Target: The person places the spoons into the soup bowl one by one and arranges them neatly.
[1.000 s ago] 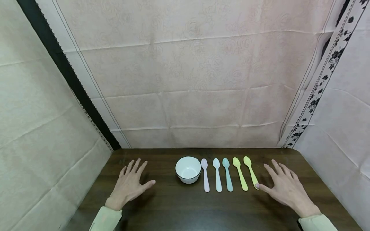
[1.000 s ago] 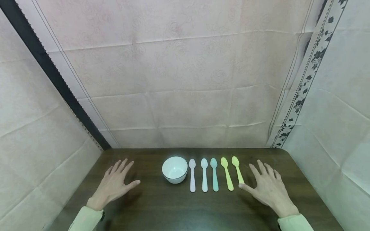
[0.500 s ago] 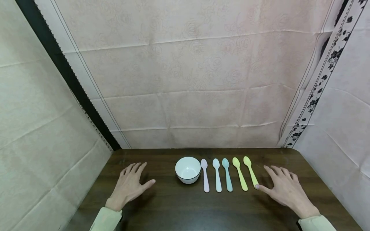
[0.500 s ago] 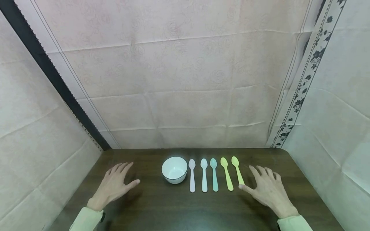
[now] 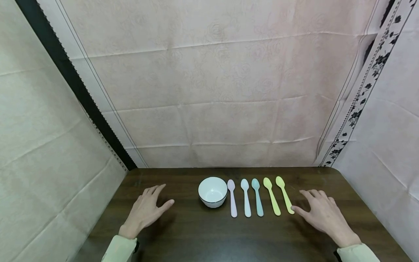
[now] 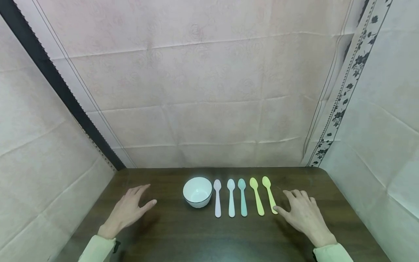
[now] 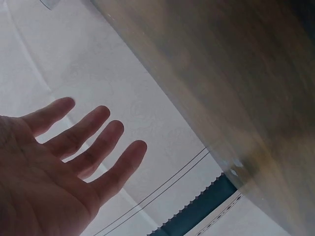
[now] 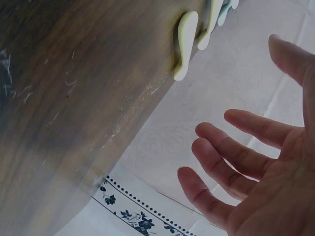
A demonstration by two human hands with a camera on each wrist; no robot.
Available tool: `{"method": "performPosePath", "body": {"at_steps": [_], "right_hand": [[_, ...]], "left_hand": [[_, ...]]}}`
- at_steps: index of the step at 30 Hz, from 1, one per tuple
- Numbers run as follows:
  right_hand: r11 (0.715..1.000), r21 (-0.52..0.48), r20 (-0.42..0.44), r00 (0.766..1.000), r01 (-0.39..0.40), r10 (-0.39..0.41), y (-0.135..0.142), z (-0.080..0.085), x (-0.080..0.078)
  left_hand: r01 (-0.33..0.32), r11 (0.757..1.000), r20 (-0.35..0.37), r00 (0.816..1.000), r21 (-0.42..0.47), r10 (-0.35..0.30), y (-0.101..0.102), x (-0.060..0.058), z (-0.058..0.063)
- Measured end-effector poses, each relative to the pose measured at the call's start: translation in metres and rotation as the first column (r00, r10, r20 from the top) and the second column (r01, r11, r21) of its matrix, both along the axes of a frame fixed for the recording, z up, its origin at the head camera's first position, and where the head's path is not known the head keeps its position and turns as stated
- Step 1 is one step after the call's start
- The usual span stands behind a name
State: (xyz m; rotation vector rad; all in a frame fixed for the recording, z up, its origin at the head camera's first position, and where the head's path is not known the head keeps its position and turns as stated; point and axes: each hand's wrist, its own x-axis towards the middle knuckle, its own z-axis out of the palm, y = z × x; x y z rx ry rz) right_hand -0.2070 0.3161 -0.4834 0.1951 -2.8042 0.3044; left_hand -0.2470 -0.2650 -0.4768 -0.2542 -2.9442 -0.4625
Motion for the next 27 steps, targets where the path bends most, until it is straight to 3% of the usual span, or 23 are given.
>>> {"method": "performPosePath", "body": {"at_steps": [8,12,18,27], "right_hand": [[0.998,-0.066,0.023,1.0,-0.001,0.003,0.001,0.0,-0.001],[0.996,-0.087,0.033,0.999,-0.003,0.006,0.0,-0.001,-0.002],[0.993,-0.114,0.019,1.0,-0.016,0.018,-0.002,-0.002,-0.005],[0.989,-0.147,0.046,0.999,-0.016,0.022,-0.006,-0.003,-0.009]], "left_hand": [[-0.02,0.998,0.01,1.0,0.063,0.019,0.002,0.001,-0.002],[-0.025,0.996,-0.021,0.999,0.086,0.026,0.007,0.0,-0.004],[-0.007,0.99,-0.063,0.998,0.143,0.016,0.017,-0.002,-0.007],[0.036,0.967,-0.049,0.999,0.25,-0.025,0.037,-0.007,-0.014]]}}
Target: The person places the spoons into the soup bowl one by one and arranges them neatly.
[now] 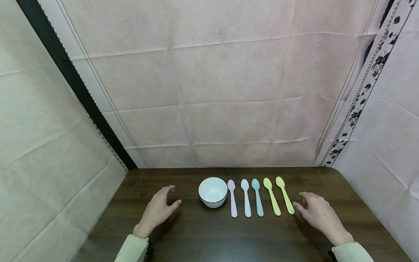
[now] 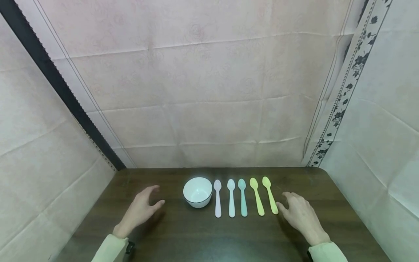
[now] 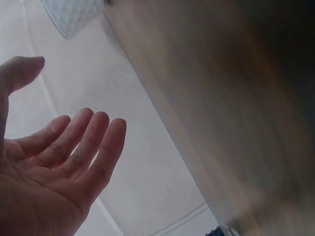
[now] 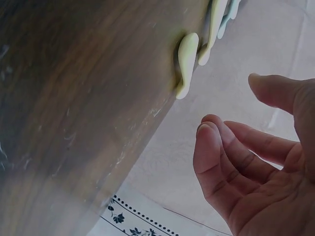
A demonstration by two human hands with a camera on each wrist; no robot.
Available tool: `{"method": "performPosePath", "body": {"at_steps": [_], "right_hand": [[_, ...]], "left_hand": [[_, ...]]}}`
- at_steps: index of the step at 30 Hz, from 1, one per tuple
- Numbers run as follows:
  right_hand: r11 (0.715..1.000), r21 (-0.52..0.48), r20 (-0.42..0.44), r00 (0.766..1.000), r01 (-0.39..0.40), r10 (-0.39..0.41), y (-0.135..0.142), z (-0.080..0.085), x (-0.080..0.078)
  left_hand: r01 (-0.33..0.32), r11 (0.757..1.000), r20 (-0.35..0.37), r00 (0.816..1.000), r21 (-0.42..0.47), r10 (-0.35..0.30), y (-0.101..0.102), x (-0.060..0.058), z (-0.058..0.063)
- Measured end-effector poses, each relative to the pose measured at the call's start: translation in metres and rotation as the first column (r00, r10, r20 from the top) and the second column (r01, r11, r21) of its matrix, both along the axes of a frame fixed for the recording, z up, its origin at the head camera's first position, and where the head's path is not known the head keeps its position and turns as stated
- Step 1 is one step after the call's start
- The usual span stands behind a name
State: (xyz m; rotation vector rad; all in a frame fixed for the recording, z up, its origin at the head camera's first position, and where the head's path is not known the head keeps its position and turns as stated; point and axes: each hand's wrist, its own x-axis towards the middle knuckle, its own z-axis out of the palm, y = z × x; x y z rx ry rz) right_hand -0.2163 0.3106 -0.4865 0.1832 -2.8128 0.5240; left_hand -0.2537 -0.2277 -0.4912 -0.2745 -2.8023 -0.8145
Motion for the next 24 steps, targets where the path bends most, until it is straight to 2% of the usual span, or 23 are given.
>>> {"method": "performPosePath", "body": {"at_steps": [3,8,15,24], "right_hand": [[1.0,-0.003,0.013,1.0,0.003,-0.003,0.0,-0.003,0.001],[1.0,-0.009,0.015,1.0,0.004,-0.003,0.001,-0.006,0.0],[1.0,-0.022,0.016,1.0,0.002,-0.001,0.001,-0.007,-0.004],[0.999,-0.035,0.033,0.999,0.0,0.002,-0.001,-0.015,-0.008]], "left_hand": [[-0.003,1.0,0.011,1.0,0.017,0.003,0.007,-0.001,-0.002],[-0.017,1.0,0.014,1.0,-0.007,0.017,0.019,-0.003,-0.004],[0.016,1.0,0.024,1.0,-0.005,-0.016,0.04,-0.01,-0.001],[0.05,0.998,0.059,0.997,-0.046,-0.047,0.062,-0.018,-0.005]]}}
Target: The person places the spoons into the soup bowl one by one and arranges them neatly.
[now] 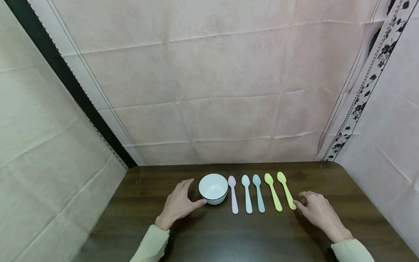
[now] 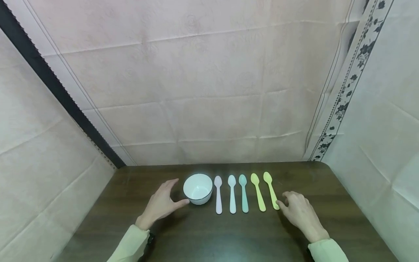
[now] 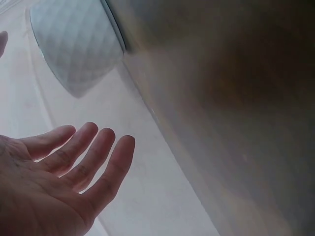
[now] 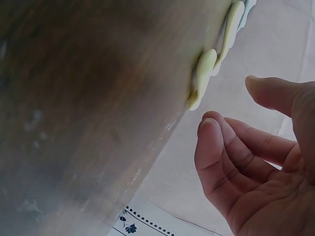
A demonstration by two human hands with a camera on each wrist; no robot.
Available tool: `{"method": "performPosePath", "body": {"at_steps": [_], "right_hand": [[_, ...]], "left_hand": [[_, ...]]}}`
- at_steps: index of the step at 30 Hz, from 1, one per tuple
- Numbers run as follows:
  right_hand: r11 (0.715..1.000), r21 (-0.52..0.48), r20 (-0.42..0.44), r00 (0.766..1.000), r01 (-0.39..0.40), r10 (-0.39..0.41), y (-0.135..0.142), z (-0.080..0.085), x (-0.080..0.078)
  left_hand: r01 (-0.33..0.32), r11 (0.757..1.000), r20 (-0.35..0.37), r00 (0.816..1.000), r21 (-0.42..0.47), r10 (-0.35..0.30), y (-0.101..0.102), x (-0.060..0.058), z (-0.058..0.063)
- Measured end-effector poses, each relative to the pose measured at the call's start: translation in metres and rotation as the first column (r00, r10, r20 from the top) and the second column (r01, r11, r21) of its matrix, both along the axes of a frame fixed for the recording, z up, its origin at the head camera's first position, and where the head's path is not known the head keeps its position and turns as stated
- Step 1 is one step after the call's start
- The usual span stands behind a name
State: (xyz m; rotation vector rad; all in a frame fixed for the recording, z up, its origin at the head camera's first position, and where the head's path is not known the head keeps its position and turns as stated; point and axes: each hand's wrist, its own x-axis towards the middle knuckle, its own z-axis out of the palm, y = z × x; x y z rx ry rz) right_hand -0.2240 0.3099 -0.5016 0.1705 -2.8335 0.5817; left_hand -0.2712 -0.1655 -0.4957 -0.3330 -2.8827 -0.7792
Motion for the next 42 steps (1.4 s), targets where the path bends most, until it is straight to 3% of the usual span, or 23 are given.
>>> {"method": "performPosePath", "body": {"at_steps": [8,26,32,42], "right_hand": [[1.0,-0.013,0.089,0.996,0.009,-0.008,-0.003,0.0,-0.003],[1.0,-0.023,0.174,0.985,0.0,0.004,-0.002,-0.001,-0.012],[0.999,-0.035,0.209,0.978,-0.003,0.01,-0.003,0.0,-0.019],[1.0,-0.017,0.231,0.973,0.006,-0.002,-0.005,0.004,-0.027]], "left_hand": [[0.02,1.0,0.005,1.0,-0.018,-0.02,0.017,-0.006,0.002],[0.049,0.999,-0.004,0.999,0.0,-0.049,0.033,-0.015,-0.002],[0.032,0.999,-0.013,0.999,-0.015,-0.032,0.036,-0.016,-0.002],[0.002,1.0,0.033,0.999,-0.018,-0.001,0.037,-0.018,0.001]]}}
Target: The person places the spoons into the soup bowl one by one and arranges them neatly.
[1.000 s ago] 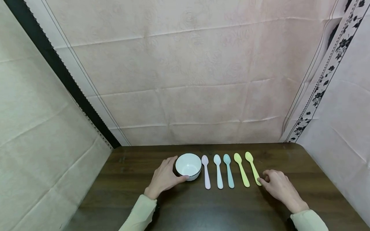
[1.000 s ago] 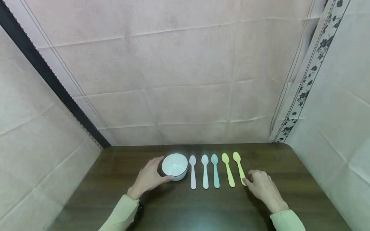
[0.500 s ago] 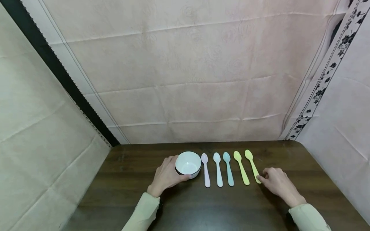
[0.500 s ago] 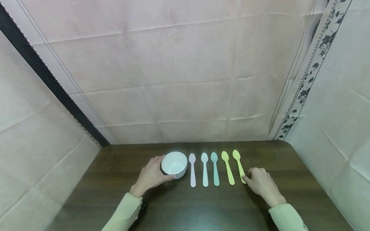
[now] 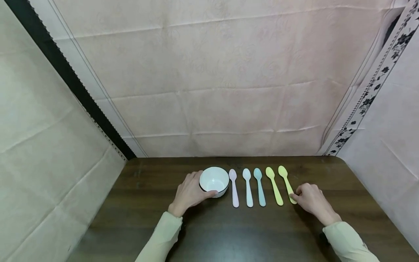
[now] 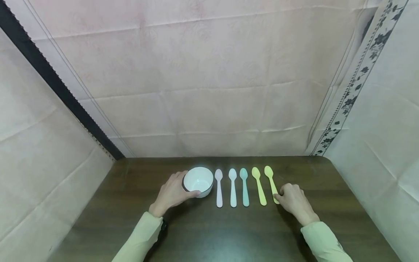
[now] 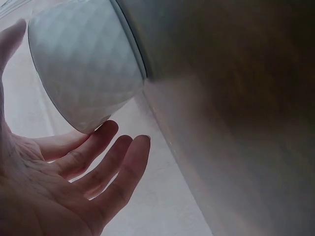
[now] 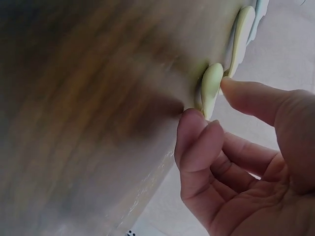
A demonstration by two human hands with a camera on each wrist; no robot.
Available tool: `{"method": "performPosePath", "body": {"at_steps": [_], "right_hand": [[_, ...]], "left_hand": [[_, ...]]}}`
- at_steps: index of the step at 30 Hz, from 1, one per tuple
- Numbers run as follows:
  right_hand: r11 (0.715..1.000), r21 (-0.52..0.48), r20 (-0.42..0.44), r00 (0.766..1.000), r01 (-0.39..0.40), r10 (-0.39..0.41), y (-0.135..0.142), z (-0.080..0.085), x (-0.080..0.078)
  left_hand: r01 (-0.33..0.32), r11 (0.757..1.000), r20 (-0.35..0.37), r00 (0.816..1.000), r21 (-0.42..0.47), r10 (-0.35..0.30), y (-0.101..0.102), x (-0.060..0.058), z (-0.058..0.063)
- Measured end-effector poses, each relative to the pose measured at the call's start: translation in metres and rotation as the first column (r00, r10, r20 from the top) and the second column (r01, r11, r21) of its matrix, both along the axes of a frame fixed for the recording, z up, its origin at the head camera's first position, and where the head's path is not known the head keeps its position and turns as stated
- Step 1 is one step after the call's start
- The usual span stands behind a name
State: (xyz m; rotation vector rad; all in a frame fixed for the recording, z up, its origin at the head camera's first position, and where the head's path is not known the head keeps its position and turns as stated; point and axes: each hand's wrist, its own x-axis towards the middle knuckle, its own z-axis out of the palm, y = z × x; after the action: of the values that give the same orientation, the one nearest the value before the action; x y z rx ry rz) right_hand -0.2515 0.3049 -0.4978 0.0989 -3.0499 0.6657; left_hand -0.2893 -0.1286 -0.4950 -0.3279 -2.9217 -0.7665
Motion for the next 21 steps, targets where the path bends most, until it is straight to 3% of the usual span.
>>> {"method": "performPosePath", "body": {"at_steps": [21], "right_hand": [[0.996,-0.083,0.171,0.985,0.039,-0.024,0.0002,-0.0006,-0.0082]], "left_hand": [[0.0,1.0,0.026,1.0,0.011,0.0,0.0021,0.0002,0.0018]]}}
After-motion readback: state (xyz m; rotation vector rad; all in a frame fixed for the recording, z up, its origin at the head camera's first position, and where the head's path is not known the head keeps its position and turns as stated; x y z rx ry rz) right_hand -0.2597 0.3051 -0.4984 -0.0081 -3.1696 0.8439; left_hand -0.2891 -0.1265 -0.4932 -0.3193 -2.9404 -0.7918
